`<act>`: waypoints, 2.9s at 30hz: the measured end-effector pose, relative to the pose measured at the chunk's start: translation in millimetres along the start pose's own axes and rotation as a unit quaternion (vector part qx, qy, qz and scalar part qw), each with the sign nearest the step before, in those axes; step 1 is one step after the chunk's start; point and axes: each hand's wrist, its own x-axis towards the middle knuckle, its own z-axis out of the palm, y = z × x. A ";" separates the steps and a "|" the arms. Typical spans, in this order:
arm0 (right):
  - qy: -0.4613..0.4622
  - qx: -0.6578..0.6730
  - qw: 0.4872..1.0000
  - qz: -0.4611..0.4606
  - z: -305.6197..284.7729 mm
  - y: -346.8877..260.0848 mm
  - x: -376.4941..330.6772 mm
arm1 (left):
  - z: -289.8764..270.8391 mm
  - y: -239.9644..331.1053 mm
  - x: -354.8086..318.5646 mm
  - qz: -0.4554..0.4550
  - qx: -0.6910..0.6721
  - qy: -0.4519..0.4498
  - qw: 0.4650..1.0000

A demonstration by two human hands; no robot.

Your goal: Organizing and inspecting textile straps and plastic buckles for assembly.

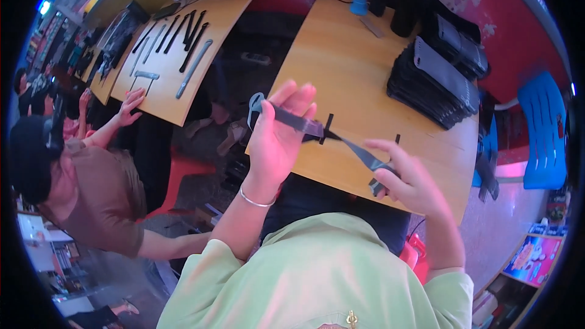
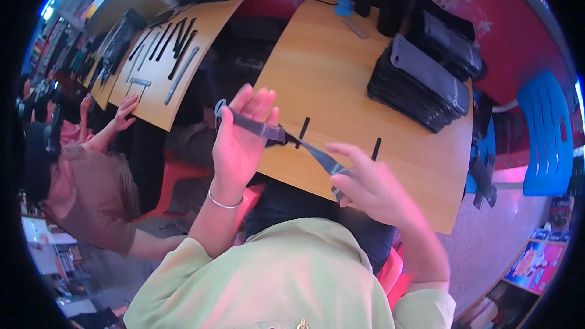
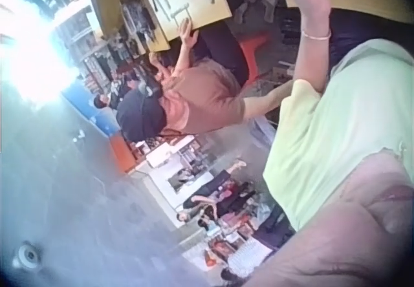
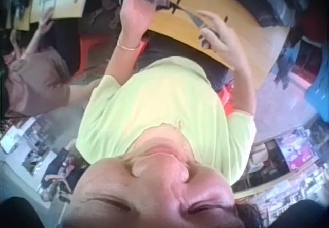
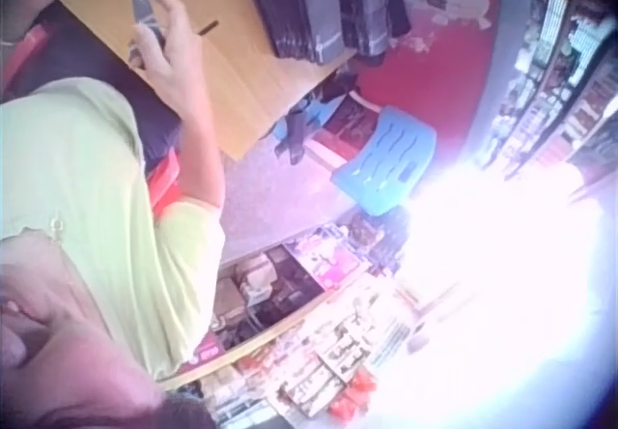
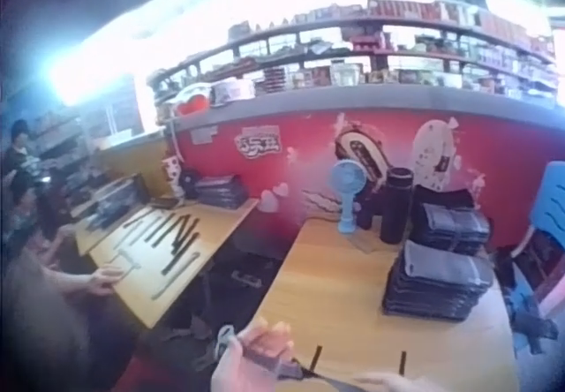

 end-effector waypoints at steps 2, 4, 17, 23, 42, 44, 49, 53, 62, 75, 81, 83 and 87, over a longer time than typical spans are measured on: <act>0.002 -0.003 0.999 0.047 10.1 5.2 15.9 | 2.5 17.1 6.9 -0.048 -0.236 0.125 0.963; -0.034 0.005 0.999 0.029 3.9 30.0 25.2 | -44.3 20.1 18.3 -0.057 -0.324 0.055 0.943; 0.079 0.168 0.981 0.049 -68.9 77.0 -15.9 | -129.4 125.7 6.6 -0.013 -0.182 0.147 0.972; 0.023 0.206 0.978 0.033 -27.1 76.5 -4.7 | -59.8 60.2 35.7 -0.194 0.303 0.009 0.933; -0.034 0.172 0.984 0.028 -7.1 87.1 -4.1 | 16.4 -59.8 69.1 0.033 0.500 -0.316 0.806; -0.076 0.107 0.991 -0.001 -6.8 75.5 -0.2 | 44.4 -49.1 35.6 -0.018 0.407 -0.362 0.838; -0.135 0.077 0.988 0.012 -17.2 56.7 4.1 | 46.3 -46.3 3.7 -0.077 0.443 -0.375 0.810; -0.182 0.036 0.983 0.001 -19.9 55.0 6.2 | 42.8 -45.1 -7.2 -0.225 0.365 -0.251 0.868; -0.141 0.093 0.985 0.048 -38.4 61.3 7.6 | 17.4 -29.1 4.4 -0.190 0.452 -0.239 0.838; -0.076 0.147 0.982 0.088 -21.0 83.2 17.0 | -7.6 -18.9 -11.8 -0.170 0.444 -0.205 0.856; -0.060 0.163 0.984 0.049 -10.9 78.8 48.9 | -47.5 20.8 -20.4 -0.204 0.463 -0.146 0.850; -0.069 0.150 0.984 0.068 -4.3 80.9 50.9 | -67.9 30.2 -25.3 -0.232 0.433 -0.081 0.867; -0.066 0.145 0.983 0.093 2.9 93.8 67.2 | -162.2 36.5 -16.8 -0.096 0.431 0.206 0.873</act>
